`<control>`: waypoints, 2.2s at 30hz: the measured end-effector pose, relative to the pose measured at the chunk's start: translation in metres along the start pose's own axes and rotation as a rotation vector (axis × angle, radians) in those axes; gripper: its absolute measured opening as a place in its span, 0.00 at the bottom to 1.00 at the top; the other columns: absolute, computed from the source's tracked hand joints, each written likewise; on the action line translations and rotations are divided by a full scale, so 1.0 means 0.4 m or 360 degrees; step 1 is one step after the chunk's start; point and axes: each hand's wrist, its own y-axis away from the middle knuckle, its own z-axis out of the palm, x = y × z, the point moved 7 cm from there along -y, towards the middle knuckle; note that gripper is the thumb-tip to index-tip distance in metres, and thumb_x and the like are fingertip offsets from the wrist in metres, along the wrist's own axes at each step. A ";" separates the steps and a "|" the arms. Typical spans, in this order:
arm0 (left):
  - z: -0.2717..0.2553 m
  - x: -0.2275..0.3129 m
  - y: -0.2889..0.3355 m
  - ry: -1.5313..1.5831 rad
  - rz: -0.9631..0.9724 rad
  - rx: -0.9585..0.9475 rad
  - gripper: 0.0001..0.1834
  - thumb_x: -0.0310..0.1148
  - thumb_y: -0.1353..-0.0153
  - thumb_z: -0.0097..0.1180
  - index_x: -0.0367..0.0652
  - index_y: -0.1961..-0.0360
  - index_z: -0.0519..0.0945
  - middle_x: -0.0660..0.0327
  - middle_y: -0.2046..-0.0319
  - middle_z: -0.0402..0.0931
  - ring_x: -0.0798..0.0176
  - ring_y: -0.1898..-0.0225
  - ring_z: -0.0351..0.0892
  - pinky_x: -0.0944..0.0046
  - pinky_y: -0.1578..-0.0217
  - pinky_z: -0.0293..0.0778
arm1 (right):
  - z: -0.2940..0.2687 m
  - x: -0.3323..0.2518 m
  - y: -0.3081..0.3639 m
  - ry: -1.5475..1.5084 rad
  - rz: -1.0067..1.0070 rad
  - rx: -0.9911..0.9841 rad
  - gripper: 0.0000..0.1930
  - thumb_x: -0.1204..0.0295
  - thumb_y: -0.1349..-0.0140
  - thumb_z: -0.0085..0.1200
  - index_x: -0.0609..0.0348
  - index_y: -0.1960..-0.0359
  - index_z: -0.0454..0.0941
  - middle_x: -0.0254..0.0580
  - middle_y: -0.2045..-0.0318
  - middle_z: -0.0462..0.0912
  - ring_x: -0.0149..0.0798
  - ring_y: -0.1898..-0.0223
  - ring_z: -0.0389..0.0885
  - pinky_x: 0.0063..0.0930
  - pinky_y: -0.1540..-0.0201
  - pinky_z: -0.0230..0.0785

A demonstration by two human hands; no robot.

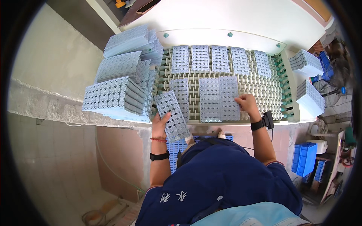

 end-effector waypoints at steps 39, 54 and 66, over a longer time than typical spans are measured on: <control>0.056 -0.027 -0.003 -0.0059 -0.0100 -0.0048 0.21 0.25 0.44 0.57 0.37 0.49 0.69 0.58 0.57 0.76 0.61 0.59 0.77 0.61 0.57 0.74 | 0.304 -0.322 -0.014 0.0600 -0.0836 0.0745 0.26 0.70 0.56 0.57 0.57 0.51 0.67 0.50 0.48 0.67 0.53 0.45 0.61 0.50 0.47 0.53; 0.109 -0.032 -0.007 0.0031 -0.0126 -0.0140 0.19 0.25 0.43 0.55 0.36 0.50 0.69 0.57 0.57 0.76 0.61 0.60 0.77 0.63 0.59 0.74 | 0.069 -0.293 -0.057 0.0315 -0.1063 0.1048 0.17 0.72 0.57 0.60 0.51 0.62 0.72 0.45 0.55 0.72 0.50 0.51 0.67 0.45 0.50 0.57; 0.060 -0.023 -0.003 0.0016 -0.0040 -0.0091 0.23 0.29 0.43 0.56 0.35 0.47 0.67 0.56 0.54 0.74 0.60 0.55 0.75 0.61 0.53 0.71 | -0.313 0.040 -0.098 0.0823 -0.0823 0.1215 0.11 0.74 0.56 0.61 0.58 0.69 0.76 0.45 0.63 0.78 0.49 0.59 0.74 0.40 0.55 0.64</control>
